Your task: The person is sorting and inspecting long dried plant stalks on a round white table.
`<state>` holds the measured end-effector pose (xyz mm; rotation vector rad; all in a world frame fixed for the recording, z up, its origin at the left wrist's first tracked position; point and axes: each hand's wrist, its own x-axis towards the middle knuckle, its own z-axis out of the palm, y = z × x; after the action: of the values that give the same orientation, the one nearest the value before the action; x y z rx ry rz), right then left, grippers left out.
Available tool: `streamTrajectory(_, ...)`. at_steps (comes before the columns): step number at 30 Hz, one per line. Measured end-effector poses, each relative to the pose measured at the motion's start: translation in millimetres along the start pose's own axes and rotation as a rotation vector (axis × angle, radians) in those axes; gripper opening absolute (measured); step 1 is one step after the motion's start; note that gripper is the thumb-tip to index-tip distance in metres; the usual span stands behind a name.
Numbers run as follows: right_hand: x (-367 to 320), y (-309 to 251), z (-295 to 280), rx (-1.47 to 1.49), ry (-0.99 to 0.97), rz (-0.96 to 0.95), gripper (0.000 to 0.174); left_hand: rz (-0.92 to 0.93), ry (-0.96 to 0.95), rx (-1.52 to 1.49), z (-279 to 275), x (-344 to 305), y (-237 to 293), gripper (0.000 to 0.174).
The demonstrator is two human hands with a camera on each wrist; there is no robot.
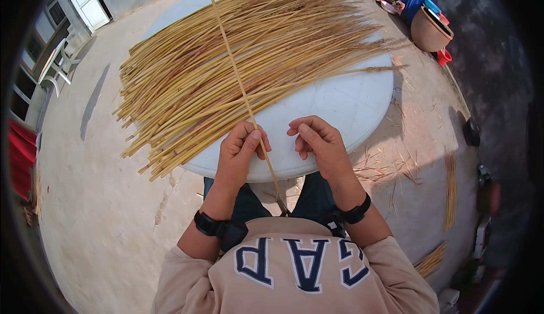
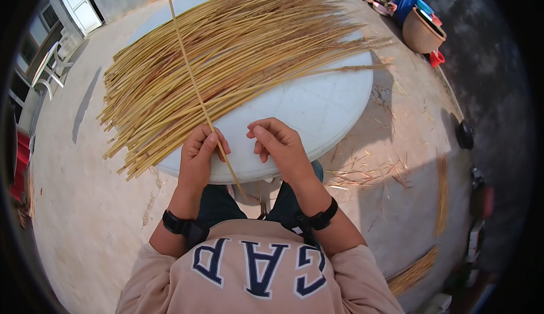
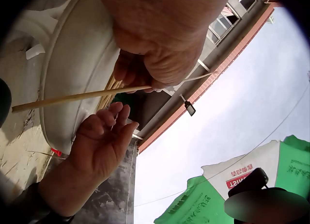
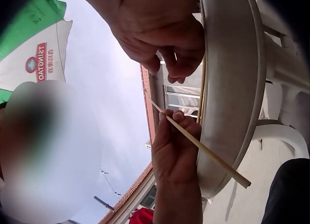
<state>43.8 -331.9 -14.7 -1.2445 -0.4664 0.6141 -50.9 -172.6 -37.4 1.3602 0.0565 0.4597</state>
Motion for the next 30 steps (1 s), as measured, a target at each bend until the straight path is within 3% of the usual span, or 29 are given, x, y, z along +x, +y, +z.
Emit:
streamTrajectory(5, 13, 6, 16, -0.16, -0.078, -0.091, 0.024, -0.075, -0.023, 0.092, 8, -1, 10, 0.018)
streamTrajectory(7, 17, 7, 12, -0.162, -0.093, -0.091, 0.022, -0.2, -0.127, 0.179, 8, 1, 14, 0.015)
streamTrajectory(9, 18, 9, 8, -0.047, -0.083, -0.086, 0.022, -0.257, -0.174, 0.223, 7, 3, 19, 0.013)
streamTrajectory(11, 18, 8, 9, -0.013, -0.062, -0.081, 0.021, -0.239, -0.33, 0.451, 7, 2, 22, 0.013)
streamTrajectory(13, 17, 9, 7, 0.095, 0.009, -0.05, 0.016, -0.237, -0.334, 0.572, 9, 1, 34, 0.01)
streamTrajectory(15, 17, 9, 6, 0.15, -0.002, -0.039, 0.012, -0.1, -0.373, 0.86, 6, 0, 41, 0.008)
streamTrajectory(19, 18, 12, 3, 0.247, 0.049, -0.047, 0.015, -0.089, -0.377, 0.896, -11, -2, 64, 0.013)
streamTrajectory(21, 18, 13, 2, 0.283, 0.089, -0.056, 0.016, -0.038, -0.197, 0.98, -20, -1, 79, 0.018)
streamTrajectory(22, 19, 13, 2, 0.292, 0.092, -0.047, 0.017, -0.031, -0.227, 0.987, -26, 2, 82, 0.018)
streamTrajectory(24, 19, 13, 2, 0.306, 0.089, -0.028, 0.02, 0.155, -0.109, 1.212, -39, 9, 87, 0.023)
streamTrajectory(25, 19, 12, 3, 0.32, 0.097, -0.037, 0.02, 0.161, -0.124, 1.223, -43, 14, 87, 0.023)
streamTrajectory(27, 20, 10, 5, 0.304, 0.12, -0.025, 0.024, 0.367, -0.111, 1.485, -55, 26, 82, 0.027)
streamTrajectory(30, 23, 10, 9, 0.264, 0.192, -0.039, 0.031, 0.352, -0.179, 1.573, -68, 36, 71, 0.03)
